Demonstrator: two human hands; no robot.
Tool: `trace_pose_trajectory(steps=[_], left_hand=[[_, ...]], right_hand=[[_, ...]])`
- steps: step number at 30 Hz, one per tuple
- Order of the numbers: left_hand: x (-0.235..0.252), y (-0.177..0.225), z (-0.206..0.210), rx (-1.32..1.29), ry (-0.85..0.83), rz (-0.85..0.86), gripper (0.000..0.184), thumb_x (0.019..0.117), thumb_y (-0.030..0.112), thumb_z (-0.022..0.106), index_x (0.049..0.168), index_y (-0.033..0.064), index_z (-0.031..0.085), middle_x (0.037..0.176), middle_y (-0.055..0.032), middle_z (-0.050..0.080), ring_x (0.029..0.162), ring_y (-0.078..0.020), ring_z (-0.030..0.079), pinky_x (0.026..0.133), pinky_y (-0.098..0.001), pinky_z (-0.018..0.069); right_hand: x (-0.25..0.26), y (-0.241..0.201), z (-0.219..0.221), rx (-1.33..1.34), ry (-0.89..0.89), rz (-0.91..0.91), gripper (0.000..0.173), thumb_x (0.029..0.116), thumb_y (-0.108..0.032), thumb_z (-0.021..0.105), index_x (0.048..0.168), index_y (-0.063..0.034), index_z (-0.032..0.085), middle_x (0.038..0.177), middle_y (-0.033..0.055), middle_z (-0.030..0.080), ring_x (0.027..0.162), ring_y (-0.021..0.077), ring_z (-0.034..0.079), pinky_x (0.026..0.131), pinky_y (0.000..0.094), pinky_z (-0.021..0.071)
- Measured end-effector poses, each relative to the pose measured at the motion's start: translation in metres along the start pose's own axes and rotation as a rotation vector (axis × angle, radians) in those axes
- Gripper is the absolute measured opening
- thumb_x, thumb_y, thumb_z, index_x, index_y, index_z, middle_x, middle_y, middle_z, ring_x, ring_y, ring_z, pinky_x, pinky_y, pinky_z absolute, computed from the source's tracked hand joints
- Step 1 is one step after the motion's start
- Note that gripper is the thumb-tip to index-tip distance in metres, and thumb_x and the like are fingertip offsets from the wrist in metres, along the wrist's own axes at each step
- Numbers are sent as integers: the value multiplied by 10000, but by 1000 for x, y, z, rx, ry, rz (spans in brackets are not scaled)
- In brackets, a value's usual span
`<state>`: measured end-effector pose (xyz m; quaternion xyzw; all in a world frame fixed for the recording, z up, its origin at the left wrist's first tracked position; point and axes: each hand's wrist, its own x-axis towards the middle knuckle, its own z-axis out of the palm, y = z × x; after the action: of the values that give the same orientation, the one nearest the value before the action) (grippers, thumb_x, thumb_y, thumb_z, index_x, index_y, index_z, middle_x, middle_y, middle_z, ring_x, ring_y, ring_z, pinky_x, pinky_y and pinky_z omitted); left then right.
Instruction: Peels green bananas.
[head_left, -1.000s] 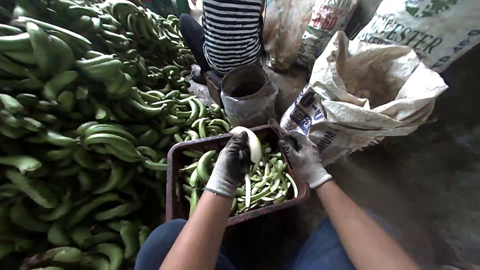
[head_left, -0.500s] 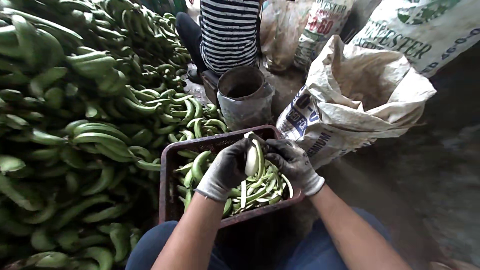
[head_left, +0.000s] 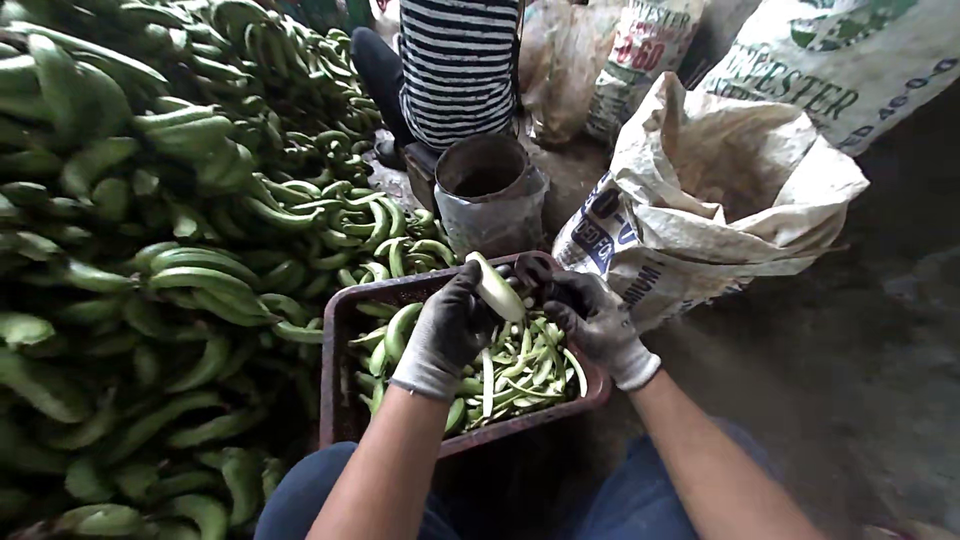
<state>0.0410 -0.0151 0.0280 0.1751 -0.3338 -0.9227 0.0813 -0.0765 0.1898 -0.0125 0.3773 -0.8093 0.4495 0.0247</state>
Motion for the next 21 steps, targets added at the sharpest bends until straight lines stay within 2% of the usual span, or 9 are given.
trace_pose_trajectory(steps=[1,3,6,11,14,16,17,19,21], left_hand=[[0,0,-1,-42,18,0,368,1044,399,537,1198,75,622,994,-133,701,815,-211,706,681,-363,614],[0,2,-5,-83,-12,-17,379,1049,405,528,1175,60,623,953,-131,690,785,-203,698,665,-348,610],[-4,2,-4,11,-42,-58,385,1053,422,516,1140,68,640,905,-115,678,727,-175,674,599,-306,580],[-11,2,1,195,-313,-80,343,1092,326,420,1203,77,628,982,-104,687,815,-160,680,714,-321,597],[-14,2,0,272,-382,-89,333,1068,285,497,1325,101,601,1040,-109,696,846,-160,695,743,-325,611],[-14,3,-1,303,-425,-111,409,1015,277,556,1391,116,566,1049,-121,692,841,-173,691,747,-340,607],[-13,5,-2,298,-471,-114,436,1009,270,549,1415,114,549,1080,-131,682,871,-188,686,776,-356,601],[-10,8,-4,255,-476,-78,390,1027,263,507,1370,91,581,1096,-142,687,892,-204,690,789,-371,603],[-8,11,-6,244,-334,-11,350,1063,273,441,1302,85,613,1067,-141,699,844,-195,694,712,-345,604]], right_hand=[[-4,-4,1,21,-19,-56,551,926,-557,695,1309,-161,670,1229,46,666,1083,147,658,922,421,588],[-9,-7,5,26,-81,-127,498,935,-495,714,1301,-158,690,1262,44,666,1152,149,642,981,408,569],[-11,-6,8,23,-111,-186,446,947,-468,709,1287,-180,709,1257,33,669,1161,141,639,978,387,571],[-6,-9,-1,80,-78,-226,427,971,-428,692,1308,-165,703,1232,31,672,1131,140,641,948,370,580],[0,-6,-5,50,-89,-51,442,1002,-505,611,1310,-201,701,1199,7,695,1061,118,666,903,386,588],[9,8,-10,-72,-199,199,495,1019,-609,487,1294,-258,702,1235,0,706,1114,167,669,969,498,549],[14,19,-12,-133,-255,313,501,1026,-614,471,1286,-254,701,1235,29,710,1134,222,668,996,569,522],[17,35,-14,-189,-270,431,475,1017,-606,502,1242,-242,710,1164,62,726,1084,267,682,963,621,521],[16,31,-19,-172,-210,434,496,959,-636,590,1220,-232,711,1118,61,729,1031,254,691,927,602,543]])
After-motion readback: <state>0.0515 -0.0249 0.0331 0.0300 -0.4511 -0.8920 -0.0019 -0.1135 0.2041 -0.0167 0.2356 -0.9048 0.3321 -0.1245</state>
